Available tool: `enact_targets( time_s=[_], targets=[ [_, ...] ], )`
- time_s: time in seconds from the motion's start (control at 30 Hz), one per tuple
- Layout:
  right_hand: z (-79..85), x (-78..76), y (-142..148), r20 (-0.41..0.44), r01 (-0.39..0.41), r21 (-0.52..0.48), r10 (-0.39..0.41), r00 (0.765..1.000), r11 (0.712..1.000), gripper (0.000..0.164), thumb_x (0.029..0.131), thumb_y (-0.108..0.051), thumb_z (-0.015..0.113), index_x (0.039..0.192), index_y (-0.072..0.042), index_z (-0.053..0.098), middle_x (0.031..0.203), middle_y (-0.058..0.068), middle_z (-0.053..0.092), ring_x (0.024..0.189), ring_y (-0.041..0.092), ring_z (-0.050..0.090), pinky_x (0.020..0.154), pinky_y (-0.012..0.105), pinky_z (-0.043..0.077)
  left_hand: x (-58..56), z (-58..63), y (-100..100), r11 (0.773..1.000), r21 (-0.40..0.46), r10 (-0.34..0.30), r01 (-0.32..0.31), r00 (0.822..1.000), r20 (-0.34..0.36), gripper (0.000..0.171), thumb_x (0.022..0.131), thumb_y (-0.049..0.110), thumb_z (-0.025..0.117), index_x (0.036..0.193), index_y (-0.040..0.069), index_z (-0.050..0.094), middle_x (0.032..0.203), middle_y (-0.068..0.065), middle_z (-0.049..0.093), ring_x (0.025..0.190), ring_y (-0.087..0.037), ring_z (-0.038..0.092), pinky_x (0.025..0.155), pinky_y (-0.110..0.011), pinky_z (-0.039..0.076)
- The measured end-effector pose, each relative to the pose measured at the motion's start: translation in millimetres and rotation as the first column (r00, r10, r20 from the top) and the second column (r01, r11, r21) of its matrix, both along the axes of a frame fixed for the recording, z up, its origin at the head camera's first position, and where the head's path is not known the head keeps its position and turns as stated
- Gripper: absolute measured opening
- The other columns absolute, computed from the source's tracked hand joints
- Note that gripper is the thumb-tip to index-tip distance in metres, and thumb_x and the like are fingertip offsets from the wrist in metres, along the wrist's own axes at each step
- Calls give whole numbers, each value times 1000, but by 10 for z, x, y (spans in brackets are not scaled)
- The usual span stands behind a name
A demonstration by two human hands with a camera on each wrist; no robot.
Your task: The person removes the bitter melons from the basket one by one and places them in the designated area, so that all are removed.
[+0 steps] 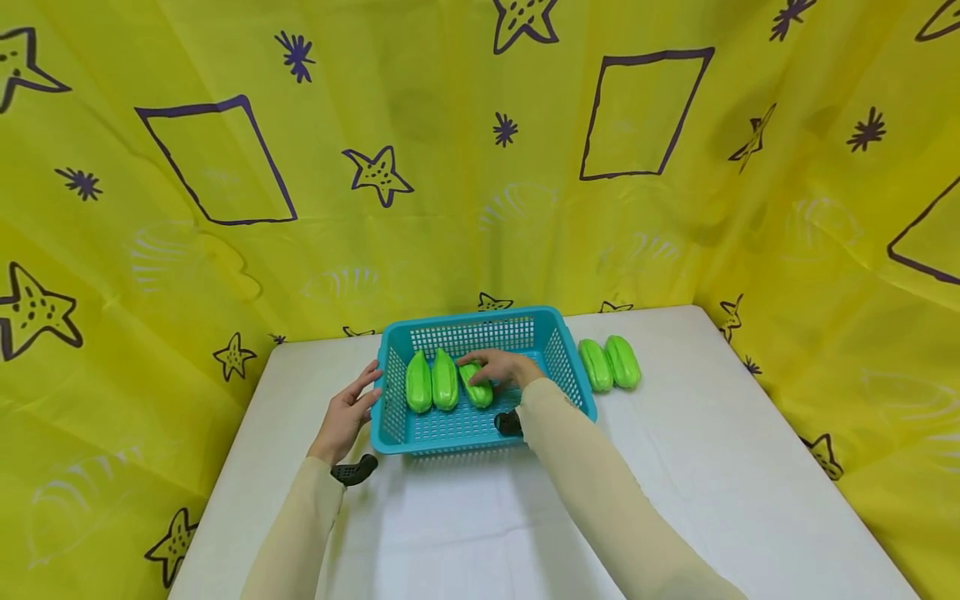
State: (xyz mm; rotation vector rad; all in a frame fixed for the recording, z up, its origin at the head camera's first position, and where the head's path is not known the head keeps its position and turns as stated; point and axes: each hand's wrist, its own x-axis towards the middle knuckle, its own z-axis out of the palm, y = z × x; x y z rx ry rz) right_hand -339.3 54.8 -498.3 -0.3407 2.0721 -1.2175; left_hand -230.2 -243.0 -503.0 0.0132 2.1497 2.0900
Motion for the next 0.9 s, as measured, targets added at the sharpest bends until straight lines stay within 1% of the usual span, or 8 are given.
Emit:
enact_targets(
  time_s=[0.17,0.33,0.53,0.73,0.9],
  targets=[
    [26,9,39,5,12,-8,-12,1000,1000,50,96,-8,60,143,-18,51,156,19,26,137,38,36,98,55,46,-9,-8,0,1000,4,-2,2,1000,3,49,102,15,53,149,5,41,161,6,22,142,-26,33,93,-24,50],
    [23,0,69,-26,17,-17,-18,1000,1000,48,98,-14,59,144,-18,49,156,18,27,136,36,37,99,53,46,-16,-6,-1,1000,15,-6,6,1000,-1,49,102,14,53,148,5,41,161,6,22,142,-27,33,93,-24,50],
    [7,-5,115,-49,26,-16,-27,998,1000,48,98,-17,61,144,-14,49,155,20,28,136,39,37,95,54,49,-15,-24,-10,1000,19,-11,11,1000,-13,49,102,14,53,148,4,41,162,4,22,143,-27,32,93,-24,50],
    [-13,-22,141,-54,92,-53,-94,994,994,50,95,-19,65,143,-13,51,155,20,28,134,42,40,92,56,50,-11,-32,-14,1000,10,-10,10,1000,-21,51,101,16,54,148,4,40,162,4,22,143,-28,32,93,-24,50],
    [12,-47,185,-86,116,-36,-119,989,993,50,94,-21,67,142,-13,53,154,20,31,134,40,39,91,53,51,-9,-24,-11,1000,4,-6,7,1000,-15,50,102,16,54,149,4,40,162,4,22,144,-25,28,93,-23,49]
  ],
)
